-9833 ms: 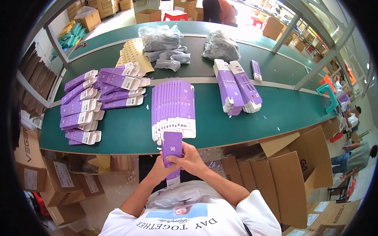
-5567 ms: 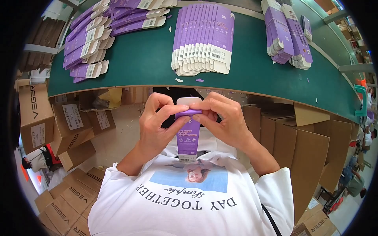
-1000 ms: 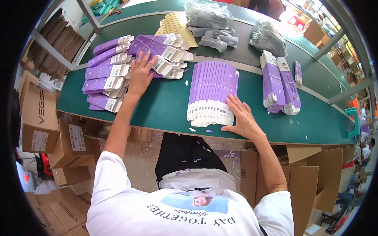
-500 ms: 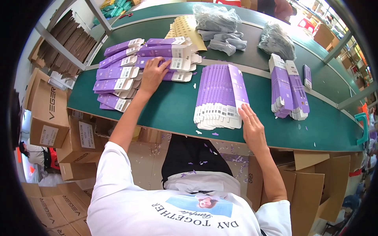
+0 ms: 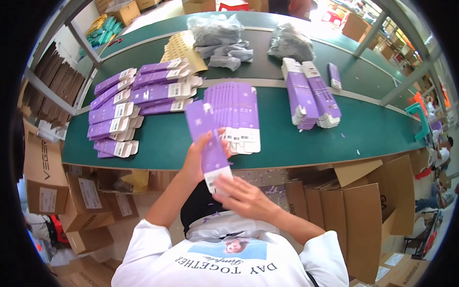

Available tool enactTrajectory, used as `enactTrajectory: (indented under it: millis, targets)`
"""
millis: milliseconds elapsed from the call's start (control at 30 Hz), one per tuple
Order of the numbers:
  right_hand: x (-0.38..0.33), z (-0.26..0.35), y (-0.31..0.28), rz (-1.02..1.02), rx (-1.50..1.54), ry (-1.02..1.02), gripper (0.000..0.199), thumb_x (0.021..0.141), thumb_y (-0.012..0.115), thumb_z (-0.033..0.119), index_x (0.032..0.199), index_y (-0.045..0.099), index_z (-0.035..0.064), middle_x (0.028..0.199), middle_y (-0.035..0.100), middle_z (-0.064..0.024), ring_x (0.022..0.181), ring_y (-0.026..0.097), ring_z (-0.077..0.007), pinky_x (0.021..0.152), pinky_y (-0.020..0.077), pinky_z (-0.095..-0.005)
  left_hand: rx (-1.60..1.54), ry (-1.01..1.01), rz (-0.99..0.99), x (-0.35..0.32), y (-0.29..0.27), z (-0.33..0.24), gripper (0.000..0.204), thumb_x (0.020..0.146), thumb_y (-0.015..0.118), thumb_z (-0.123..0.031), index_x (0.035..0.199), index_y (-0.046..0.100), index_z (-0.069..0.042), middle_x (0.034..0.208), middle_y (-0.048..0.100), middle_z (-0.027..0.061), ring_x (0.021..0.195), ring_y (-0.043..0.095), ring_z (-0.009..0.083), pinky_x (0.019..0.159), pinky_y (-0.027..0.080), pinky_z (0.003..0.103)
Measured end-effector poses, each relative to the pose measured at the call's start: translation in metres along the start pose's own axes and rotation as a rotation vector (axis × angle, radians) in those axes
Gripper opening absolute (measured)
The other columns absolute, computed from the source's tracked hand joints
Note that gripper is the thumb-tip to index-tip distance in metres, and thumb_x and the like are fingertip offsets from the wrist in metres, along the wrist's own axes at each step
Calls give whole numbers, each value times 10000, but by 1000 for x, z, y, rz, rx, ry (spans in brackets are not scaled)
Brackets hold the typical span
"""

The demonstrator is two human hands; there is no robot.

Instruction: The person folds and assembles flat cardboard product boxes by hand at a manual station.

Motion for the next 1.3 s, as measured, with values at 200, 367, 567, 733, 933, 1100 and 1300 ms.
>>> enactTrajectory:
  millis: [200,367,567,733,933,1100,1300]
  targets:
    - [7,-40,-21,-122,448,432,513,837,738,132,1314,590,12,1363,607,-180,1213,614,-306,1019,497,-397,236,74,51,-32,-8,36,278,947,644,-165,1175,622,-9,852,669,86,752,642,176,724,532,294]
    - [38,-33,8,-257,647,708,513,817,765,146,1252,572,-46,1235,649,-214,1051,653,-280,883,537,-341,786,316,-64,-36,-5,57,223,892,692,-70,1104,656,-11,829,683,82,735,641,176,692,523,273]
    - [37,-27,23,-161,497,752,428,801,723,60,1181,563,-56,1084,736,-156,873,709,-206,772,575,-277,1142,368,-178,-57,5,44,203,879,705,-58,1066,665,10,895,715,104,776,650,171,720,523,276]
    - [33,-43,16,-258,1013,777,341,839,712,54,1139,585,-45,1025,754,-158,826,722,-185,721,581,-252,582,56,145,-66,-10,57,297,847,700,-68,1120,652,37,919,726,115,788,655,178,722,542,296]
    - [28,-40,18,-293,1185,888,292,863,735,80,1108,619,-31,969,760,-131,816,708,-152,710,571,-250,478,-116,214,-79,-29,78,258,905,679,-68,1132,661,53,1001,744,142,813,693,176,733,563,279]
    - [18,-48,20,-161,1074,888,247,864,719,57,1085,630,-9,1028,756,-164,890,736,-188,720,592,-265,695,-109,102,-84,-47,76,290,925,638,-47,1196,636,55,1013,745,154,830,726,219,764,587,280]
    - [7,-49,29,-243,1197,885,229,901,702,74,1106,632,1,1028,752,-155,896,731,-180,732,586,-258,602,-210,24,-100,-40,81,264,946,580,-25,1186,631,74,1040,740,201,879,742,263,786,603,295]
Point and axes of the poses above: each hand's wrist, its own x-axis towards the middle knuckle, its own y-axis out of the palm, z = x × y, the point moved 5 cm from there along x, towards the middle knuckle
